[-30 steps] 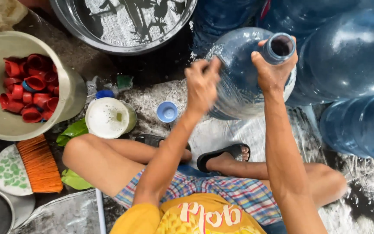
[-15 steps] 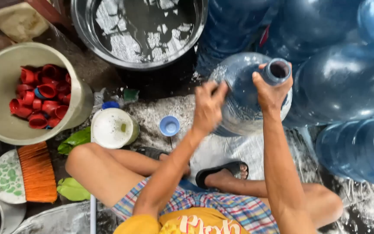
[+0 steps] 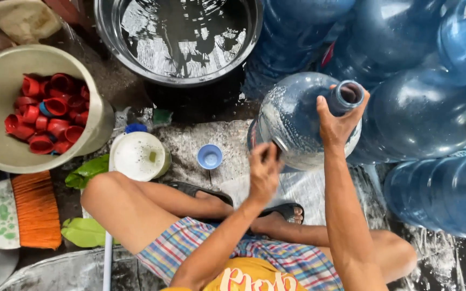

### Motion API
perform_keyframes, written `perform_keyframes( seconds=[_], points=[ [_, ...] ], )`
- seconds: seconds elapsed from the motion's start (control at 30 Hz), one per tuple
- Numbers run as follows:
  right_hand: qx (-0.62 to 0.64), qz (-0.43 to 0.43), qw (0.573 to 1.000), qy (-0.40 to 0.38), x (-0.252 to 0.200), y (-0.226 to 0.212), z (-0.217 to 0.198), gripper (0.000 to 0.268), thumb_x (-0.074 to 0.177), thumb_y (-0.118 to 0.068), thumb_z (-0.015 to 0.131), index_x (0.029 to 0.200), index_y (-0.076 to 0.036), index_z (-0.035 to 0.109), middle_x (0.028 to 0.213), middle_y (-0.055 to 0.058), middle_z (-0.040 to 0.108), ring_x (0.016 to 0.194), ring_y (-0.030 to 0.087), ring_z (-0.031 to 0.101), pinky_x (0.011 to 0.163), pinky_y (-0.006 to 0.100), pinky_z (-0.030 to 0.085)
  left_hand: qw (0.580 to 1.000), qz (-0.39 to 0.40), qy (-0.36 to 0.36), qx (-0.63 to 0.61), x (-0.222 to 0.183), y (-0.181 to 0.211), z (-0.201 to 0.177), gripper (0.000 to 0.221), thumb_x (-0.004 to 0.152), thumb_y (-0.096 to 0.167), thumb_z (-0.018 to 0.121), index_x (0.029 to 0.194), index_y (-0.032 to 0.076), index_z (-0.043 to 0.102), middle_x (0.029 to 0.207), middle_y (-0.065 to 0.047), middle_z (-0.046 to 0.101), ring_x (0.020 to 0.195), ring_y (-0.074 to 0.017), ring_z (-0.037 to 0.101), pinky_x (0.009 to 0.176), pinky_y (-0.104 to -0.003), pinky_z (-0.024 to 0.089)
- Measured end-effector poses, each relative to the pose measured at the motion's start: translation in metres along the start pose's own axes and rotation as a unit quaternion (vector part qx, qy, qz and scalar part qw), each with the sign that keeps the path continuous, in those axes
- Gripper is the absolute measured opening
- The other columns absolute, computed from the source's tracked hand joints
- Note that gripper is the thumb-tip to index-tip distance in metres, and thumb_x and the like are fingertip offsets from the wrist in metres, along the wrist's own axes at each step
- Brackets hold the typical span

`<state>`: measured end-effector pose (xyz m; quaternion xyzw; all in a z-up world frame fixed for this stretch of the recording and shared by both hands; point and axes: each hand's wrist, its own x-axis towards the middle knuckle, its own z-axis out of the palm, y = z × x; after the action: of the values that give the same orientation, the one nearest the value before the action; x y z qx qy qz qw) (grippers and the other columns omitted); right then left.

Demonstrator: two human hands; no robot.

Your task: Washing the exterior of large plastic water jugs using a sponge and water.

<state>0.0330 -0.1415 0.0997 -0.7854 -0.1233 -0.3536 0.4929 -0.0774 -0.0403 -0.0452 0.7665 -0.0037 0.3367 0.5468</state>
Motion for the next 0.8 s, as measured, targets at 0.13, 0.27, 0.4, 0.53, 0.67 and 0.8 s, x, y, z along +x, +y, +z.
perform_keyframes(
  seconds=[0.13, 0.27, 0.4, 0.53, 0.67, 0.8],
  points=[
    [-0.073, 0.03, 0.995, 0.055, -0.009, -0.004, 0.01, 0.066, 0.072, -0.013, 0.088, 0.123, -0.012, 0.045, 0.107, 0.017, 0.064, 0.106, 0.026, 0.06, 0.095, 0.04, 0.04, 0.998, -0.044, -0.013, -0.036, -0.003, -0.001, 0.006, 0.053, 0.087, 0.019, 0.066, 0.136, 0.013, 0.048, 0.123, -0.015, 0.047, 0.116, -0.0325, 0.05, 0.104, -0.043, 0.034],
    [-0.112, 0.102, 0.971, 0.185, -0.004, 0.011, 0.037, 0.076, 0.063, -0.013, 0.096, 0.122, -0.012, 0.048, 0.107, 0.019, 0.061, 0.104, 0.032, 0.062, 0.093, 0.044, 0.046, 0.991, -0.111, 0.043, -0.058, 0.037, -0.015, 0.004, 0.053, 0.088, 0.014, 0.064, 0.137, 0.009, 0.046, 0.119, -0.021, 0.047, 0.114, -0.0417, 0.05, 0.1, -0.046, 0.041],
    [-0.05, 0.076, 0.982, 0.168, 0.011, 0.004, 0.019, 0.044, 0.06, 0.001, 0.081, 0.096, -0.009, 0.058, 0.08, 0.01, 0.058, 0.079, 0.015, 0.06, 0.082, 0.029, 0.046, 0.995, -0.048, -0.031, -0.085, -0.003, -0.002, 0.001, 0.053, 0.087, 0.017, 0.064, 0.137, 0.015, 0.047, 0.122, -0.016, 0.046, 0.112, -0.0368, 0.05, 0.1, -0.042, 0.041],
    [0.081, 0.089, 0.993, 0.008, 0.012, 0.014, -0.012, 0.04, 0.062, 0.002, 0.077, 0.094, -0.004, 0.055, 0.076, 0.012, 0.061, 0.075, 0.015, 0.059, 0.079, 0.03, 0.049, 0.999, -0.022, -0.042, -0.023, 0.01, -0.036, 0.001, 0.054, 0.084, 0.015, 0.067, 0.135, 0.016, 0.05, 0.122, -0.015, 0.049, 0.113, -0.0345, 0.051, 0.101, -0.042, 0.04],
    [0.195, 0.067, 0.97, -0.126, 0.006, 0.031, -0.016, 0.043, 0.058, 0.007, 0.075, 0.095, 0.005, 0.053, 0.078, 0.02, 0.06, 0.079, 0.022, 0.062, 0.081, 0.035, 0.049, 0.989, -0.124, -0.029, -0.075, 0.06, -0.059, -0.013, 0.051, 0.087, 0.014, 0.065, 0.136, 0.02, 0.049, 0.117, -0.017, 0.054, 0.112, -0.0371, 0.054, 0.099, -0.042, 0.044],
    [0.207, 0.056, 0.969, -0.121, 0.008, 0.032, -0.02, 0.042, 0.06, 0.009, 0.073, 0.097, 0.009, 0.051, 0.078, 0.024, 0.059, 0.08, 0.026, 0.063, 0.082, 0.037, 0.049, 0.996, -0.081, -0.011, -0.038, 0.02, -0.021, -0.01, 0.047, 0.089, 0.016, 0.062, 0.135, 0.011, 0.05, 0.118, -0.016, 0.05, 0.112, -0.0335, 0.053, 0.098, -0.04, 0.045]
  ],
)
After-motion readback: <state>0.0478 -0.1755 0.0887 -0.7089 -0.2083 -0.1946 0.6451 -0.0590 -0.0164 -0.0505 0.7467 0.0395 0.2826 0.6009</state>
